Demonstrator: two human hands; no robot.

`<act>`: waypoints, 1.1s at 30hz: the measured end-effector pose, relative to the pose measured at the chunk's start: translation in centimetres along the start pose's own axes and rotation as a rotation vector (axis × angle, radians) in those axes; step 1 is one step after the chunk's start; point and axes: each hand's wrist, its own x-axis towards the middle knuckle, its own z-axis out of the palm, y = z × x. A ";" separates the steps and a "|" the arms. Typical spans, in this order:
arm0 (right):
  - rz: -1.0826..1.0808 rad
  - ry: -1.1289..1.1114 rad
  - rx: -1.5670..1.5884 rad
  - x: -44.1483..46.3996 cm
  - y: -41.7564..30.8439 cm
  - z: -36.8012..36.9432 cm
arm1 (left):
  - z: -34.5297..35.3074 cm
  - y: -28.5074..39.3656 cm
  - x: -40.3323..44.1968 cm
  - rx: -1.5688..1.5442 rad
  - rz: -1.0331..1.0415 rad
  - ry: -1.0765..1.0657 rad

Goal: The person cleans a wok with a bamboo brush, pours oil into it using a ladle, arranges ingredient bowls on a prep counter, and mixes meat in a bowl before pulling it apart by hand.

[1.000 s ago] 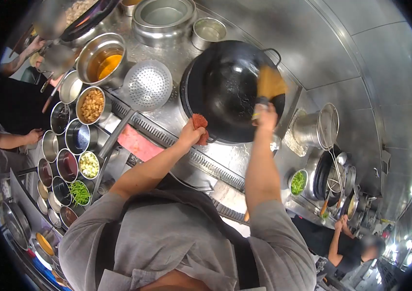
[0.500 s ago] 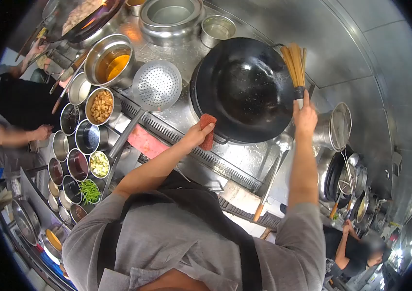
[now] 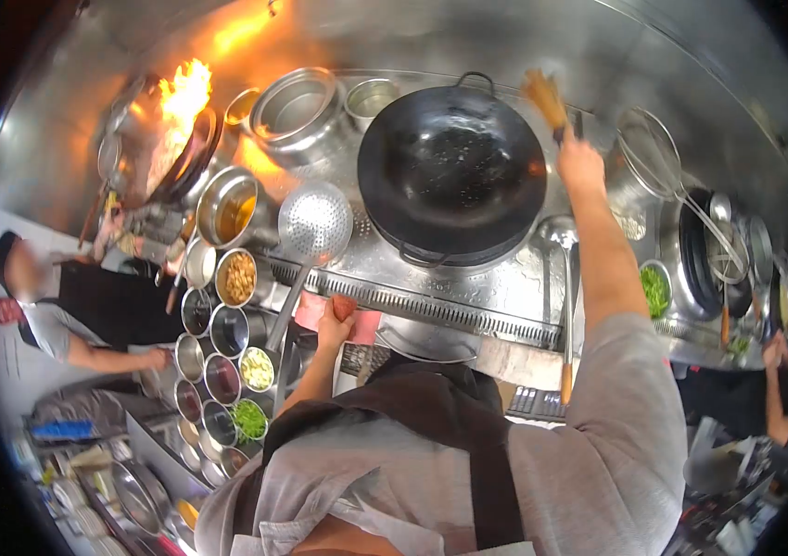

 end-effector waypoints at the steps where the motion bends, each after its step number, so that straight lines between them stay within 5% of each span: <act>1: 0.121 0.046 0.057 0.7 -0.7 -1.9 | 0.0 0.2 -0.1 0.016 0.004 0.017; 4: 0.184 0.093 0.264 -2.1 -3.4 -3.7 | 0.4 0.2 0.0 -0.007 0.012 0.044; 7: 0.252 -0.191 0.505 -5.1 -6.6 2.8 | 0.3 0.0 -1.0 0.391 0.011 -0.033; 9: -0.068 -0.444 0.415 -9.9 -9.3 1.6 | 0.4 0.0 -1.5 0.363 0.044 -0.014; 12: -0.394 -0.410 0.558 -13.6 -8.7 0.3 | 0.5 -0.4 -2.9 0.125 0.109 0.090; 14: -0.283 -0.535 0.239 -11.7 -4.7 -3.5 | 0.9 -3.3 -4.1 0.135 0.158 0.216; 16: -0.103 -0.467 0.104 -8.8 1.1 -2.7 | 0.3 -3.4 -7.4 0.162 0.118 0.215; 18: 0.144 -0.084 0.216 -8.6 3.8 -3.6 | 1.6 -11.0 -8.5 0.159 0.022 0.092; 19: 0.147 -0.077 0.212 -9.4 4.4 -4.1 | 2.4 -12.6 -9.4 0.279 -0.103 -0.039; 20: 0.267 0.041 0.372 -11.1 4.6 -4.5 | 3.3 -14.5 -10.6 0.401 -0.229 -0.173; 21: 0.389 0.157 0.531 -13.3 4.5 -4.9 | 5.9 -20.8 -10.5 0.175 -0.230 -0.182; 23: 0.454 0.274 0.669 -19.6 2.9 -3.5 | 7.0 -18.3 -11.6 0.139 -0.208 -0.195; 25: 0.291 0.565 0.701 -26.9 0.8 2.3 | 8.1 -15.1 -10.8 0.073 -0.288 -0.312; 28: 0.555 -0.186 0.656 -37.9 -2.7 4.5 | 7.9 -5.1 -10.3 -0.071 -0.493 -0.525; 31: 0.527 -0.359 0.544 -42.6 -3.3 4.7 | 13.4 -11.9 -5.3 -0.275 -0.525 -0.715; 33: 0.421 -0.314 0.573 -43.5 -3.4 1.7 | 13.2 -7.5 -5.7 -0.247 -0.728 -0.791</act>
